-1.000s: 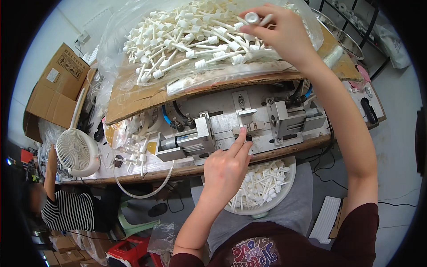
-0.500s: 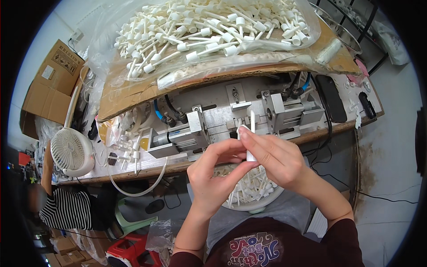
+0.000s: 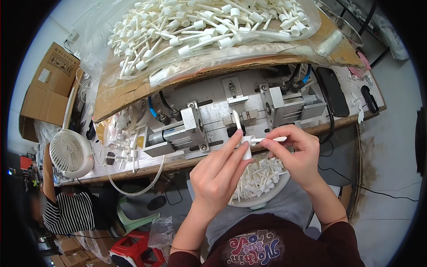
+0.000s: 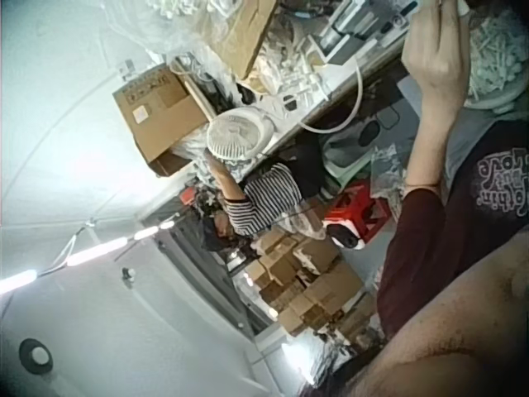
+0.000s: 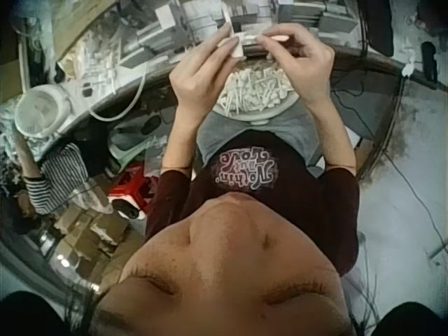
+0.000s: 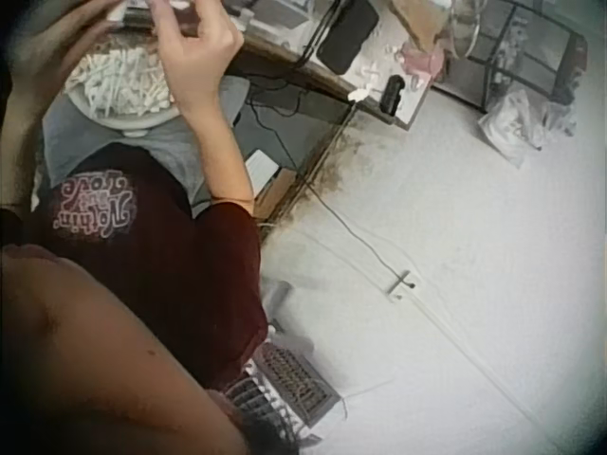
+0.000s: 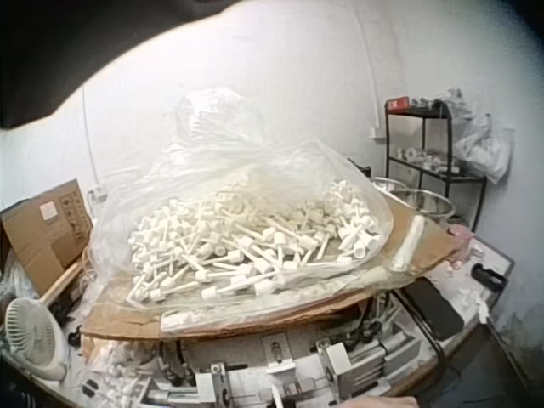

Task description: The recorder is assembling small white plastic components using a pneumatic jig on a workbench.

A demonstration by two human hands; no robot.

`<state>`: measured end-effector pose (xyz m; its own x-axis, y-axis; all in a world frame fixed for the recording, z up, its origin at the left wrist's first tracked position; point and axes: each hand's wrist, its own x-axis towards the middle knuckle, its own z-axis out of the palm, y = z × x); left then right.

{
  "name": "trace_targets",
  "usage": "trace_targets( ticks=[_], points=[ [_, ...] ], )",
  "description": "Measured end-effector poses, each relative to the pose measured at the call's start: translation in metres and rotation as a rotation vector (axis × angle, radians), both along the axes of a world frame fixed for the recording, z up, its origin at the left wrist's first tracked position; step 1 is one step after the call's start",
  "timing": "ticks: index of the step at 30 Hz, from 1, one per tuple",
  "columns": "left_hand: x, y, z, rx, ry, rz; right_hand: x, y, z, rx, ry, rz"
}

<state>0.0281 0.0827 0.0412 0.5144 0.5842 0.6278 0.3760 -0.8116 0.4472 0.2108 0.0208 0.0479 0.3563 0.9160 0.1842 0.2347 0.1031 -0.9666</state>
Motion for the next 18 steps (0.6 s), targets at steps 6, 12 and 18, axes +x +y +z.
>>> trace_targets(
  ticks=[6, 12, 18],
  points=[
    [0.001, 0.006, -0.002, 0.045, 0.251, 0.068, 0.004, -0.004, -0.002, -0.018, 0.110, 0.019],
    [0.006, 0.017, 0.002, 0.043, 0.312, 0.091, 0.014, -0.010, 0.013, -0.057, 0.473, 0.114],
    [0.006, 0.017, 0.001, -0.019, 0.297, 0.085, 0.020, -0.011, 0.012, -0.090, 0.501, 0.136]
  ],
)
